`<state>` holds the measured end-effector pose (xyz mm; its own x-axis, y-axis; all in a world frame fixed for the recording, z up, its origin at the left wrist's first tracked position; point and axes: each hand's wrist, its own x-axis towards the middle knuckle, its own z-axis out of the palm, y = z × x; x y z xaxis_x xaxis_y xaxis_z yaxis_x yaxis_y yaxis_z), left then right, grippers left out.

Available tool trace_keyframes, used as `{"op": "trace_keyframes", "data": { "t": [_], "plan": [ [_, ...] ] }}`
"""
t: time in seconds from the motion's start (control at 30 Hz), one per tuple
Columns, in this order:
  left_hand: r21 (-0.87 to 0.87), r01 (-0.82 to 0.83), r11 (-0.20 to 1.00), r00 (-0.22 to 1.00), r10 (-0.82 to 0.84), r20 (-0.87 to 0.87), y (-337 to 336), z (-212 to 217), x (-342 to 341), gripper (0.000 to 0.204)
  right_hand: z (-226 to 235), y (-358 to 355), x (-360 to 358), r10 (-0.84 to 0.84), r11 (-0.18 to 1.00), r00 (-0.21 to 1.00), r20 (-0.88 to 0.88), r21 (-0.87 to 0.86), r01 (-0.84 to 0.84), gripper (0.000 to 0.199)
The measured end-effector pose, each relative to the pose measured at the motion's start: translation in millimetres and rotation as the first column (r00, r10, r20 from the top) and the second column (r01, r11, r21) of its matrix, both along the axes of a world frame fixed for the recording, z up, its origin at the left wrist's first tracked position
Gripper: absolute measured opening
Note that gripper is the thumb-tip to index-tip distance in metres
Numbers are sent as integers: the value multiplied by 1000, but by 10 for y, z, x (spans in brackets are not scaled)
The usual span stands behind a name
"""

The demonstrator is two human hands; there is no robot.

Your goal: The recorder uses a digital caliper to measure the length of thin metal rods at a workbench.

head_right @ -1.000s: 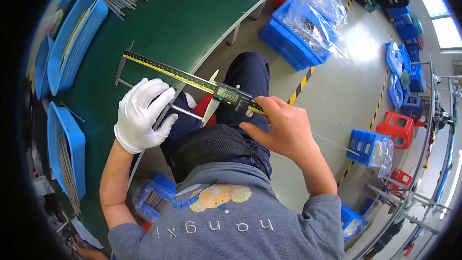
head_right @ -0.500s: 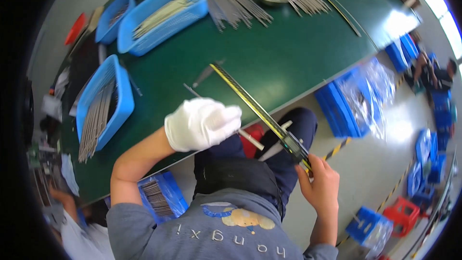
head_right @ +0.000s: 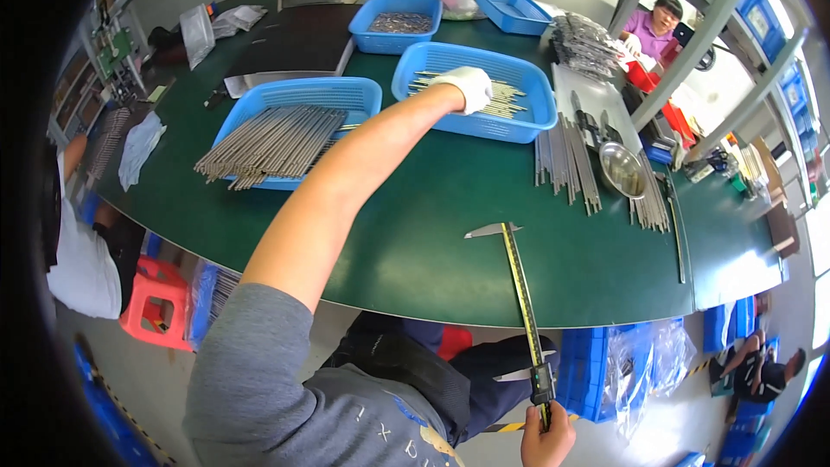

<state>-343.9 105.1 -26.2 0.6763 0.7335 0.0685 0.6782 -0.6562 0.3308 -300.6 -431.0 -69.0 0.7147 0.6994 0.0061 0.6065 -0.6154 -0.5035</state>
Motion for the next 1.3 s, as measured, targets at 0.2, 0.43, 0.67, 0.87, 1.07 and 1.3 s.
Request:
{"op": "trace_keyframes", "data": {
  "t": [0.2, 0.43, 0.67, 0.87, 1.07, 1.3],
  "plan": [
    [186, -307, 933, 901, 348, -258, 215, 623, -1019, 39, 59, 56, 84, 3, 1000, 998, -66, -18, -5, 26],
    [-56, -454, 889, 596, 255, -761, -412, 492, -1728, 48, -10, 87, 120, -5, 995, 1000, 7, 96, 5, 29],
    [-342, -574, 744, 770, 348, -535, 27, 113, -2130, 22, -12, 57, 89, 11, 997, 1000, -20, 72, -10, 31],
    [-626, -490, 606, 855, 474, -210, 115, 435, -2301, 13, 34, 25, 68, -23, 1000, 998, -57, 18, 24, 32],
    [-44, 85, 995, 880, -55, 472, -908, 726, -1524, 10, 34, 163, 71, 96, 995, 995, -37, -15, -96, 36],
    [628, 725, 284, 313, -947, 68, -2429, -277, -680, 20, -18, 74, 18, -42, 997, 997, 60, 67, 38, 24]
  ]
}}
